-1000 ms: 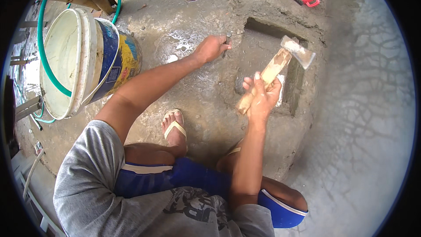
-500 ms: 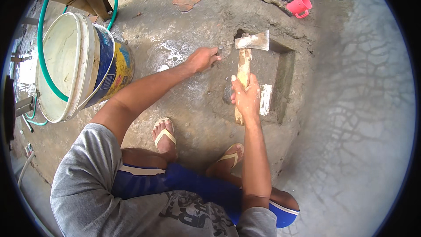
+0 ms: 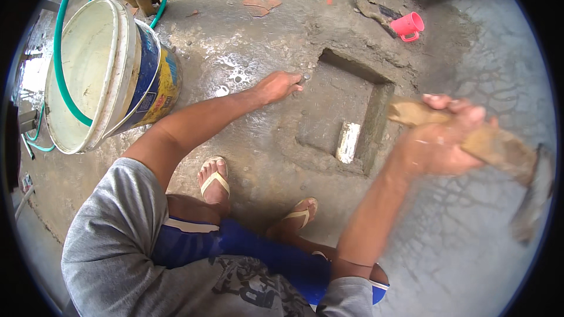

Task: The person uses a hatchet and a chisel to break concrete around a PVC pipe in a floor.

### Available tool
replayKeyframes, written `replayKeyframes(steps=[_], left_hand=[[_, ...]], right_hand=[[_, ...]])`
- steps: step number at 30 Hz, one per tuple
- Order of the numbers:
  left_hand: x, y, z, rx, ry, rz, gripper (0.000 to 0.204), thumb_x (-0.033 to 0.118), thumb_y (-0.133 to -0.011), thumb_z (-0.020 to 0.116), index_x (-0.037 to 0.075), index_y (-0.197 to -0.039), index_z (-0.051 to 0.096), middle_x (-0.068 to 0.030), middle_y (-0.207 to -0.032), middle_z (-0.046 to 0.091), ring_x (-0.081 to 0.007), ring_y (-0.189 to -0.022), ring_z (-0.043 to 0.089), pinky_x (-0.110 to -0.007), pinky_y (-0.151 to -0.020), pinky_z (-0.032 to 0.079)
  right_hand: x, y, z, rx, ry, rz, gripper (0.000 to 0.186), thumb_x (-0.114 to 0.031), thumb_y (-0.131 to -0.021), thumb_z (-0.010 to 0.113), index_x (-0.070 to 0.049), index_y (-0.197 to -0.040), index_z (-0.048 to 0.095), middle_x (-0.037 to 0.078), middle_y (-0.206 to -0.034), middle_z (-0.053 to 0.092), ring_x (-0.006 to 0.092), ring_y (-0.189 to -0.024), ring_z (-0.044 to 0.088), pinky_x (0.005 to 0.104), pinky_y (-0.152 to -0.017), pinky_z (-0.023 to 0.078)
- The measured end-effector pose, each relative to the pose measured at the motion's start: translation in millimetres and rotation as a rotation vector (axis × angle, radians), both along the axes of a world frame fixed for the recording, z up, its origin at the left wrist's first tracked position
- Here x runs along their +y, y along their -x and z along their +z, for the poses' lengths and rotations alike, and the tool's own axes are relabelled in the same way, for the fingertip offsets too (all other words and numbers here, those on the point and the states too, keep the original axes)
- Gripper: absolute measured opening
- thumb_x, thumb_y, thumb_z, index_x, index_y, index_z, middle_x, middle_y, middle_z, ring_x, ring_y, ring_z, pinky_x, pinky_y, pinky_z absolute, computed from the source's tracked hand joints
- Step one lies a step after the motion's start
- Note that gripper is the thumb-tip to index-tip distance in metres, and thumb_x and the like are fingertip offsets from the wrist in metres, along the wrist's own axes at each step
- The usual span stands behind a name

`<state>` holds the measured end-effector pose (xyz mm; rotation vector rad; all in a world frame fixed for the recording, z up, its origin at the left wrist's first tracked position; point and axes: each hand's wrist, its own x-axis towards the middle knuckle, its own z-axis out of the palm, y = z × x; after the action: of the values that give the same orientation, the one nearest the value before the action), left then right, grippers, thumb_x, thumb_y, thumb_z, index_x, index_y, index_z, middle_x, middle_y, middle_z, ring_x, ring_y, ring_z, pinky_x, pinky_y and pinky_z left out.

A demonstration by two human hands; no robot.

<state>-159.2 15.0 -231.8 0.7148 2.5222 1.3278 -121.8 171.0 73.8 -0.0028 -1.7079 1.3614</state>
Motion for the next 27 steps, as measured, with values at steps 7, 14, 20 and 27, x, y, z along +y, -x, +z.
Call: replayKeyframes(steps=[7,14,20,27], left_hand=[[5,2,-4,-0.062,-0.036,0.023,0.03,0.03,-0.097,0.063,0.002,-0.096,0.054,-0.0242,-0.088,0.062,-0.0457,-0.085,0.061,-0.051,-0.073,0.047],[0,-6,-8,-0.031,-0.085,0.041,0.029,0.028,-0.097,0.064,0.001,-0.094,0.054,-0.0252,-0.085,0.06,-0.047,-0.084,0.06,-0.052,-0.072,0.046],[3,3,-16,0.108,-0.043,-0.013,0.025,0.027,-0.097,0.063,0.003,-0.1,0.058,-0.0217,-0.09,0.065,-0.0429,-0.083,0.065,-0.049,-0.074,0.052],[-29,21,-27,-0.663,-0.351,0.461,0.017,0.022,-0.1,0.062,0.006,-0.105,0.062,-0.0066,-0.106,0.071,-0.0169,-0.093,0.068,-0.032,-0.08,0.06]], right_hand=[[47,-48,-175,-1.133,-0.624,0.264,0.018,-0.015,-0.096,0.065,-0.007,-0.108,0.055,0.004,-0.08,0.061,0.0101,-0.058,0.055,0.0238,-0.049,0.047],[-17,-3,-13,-0.291,0.009,-0.069,0.026,-0.019,-0.1,0.062,0.0,-0.11,0.048,0.006,-0.08,0.059,0.0108,-0.055,0.054,0.0267,-0.049,0.046],[26,-73,-195,-1.087,-0.747,0.2,0.022,-0.017,-0.096,0.066,-0.004,-0.105,0.051,0.008,-0.071,0.059,0.0244,-0.063,0.063,0.0361,-0.059,0.052],[29,-64,-140,-1.13,0.116,0.233,0.015,-0.016,-0.099,0.062,-0.006,-0.1,0.051,0.001,-0.07,0.054,0.0092,-0.049,0.051,0.0262,-0.042,0.045]])
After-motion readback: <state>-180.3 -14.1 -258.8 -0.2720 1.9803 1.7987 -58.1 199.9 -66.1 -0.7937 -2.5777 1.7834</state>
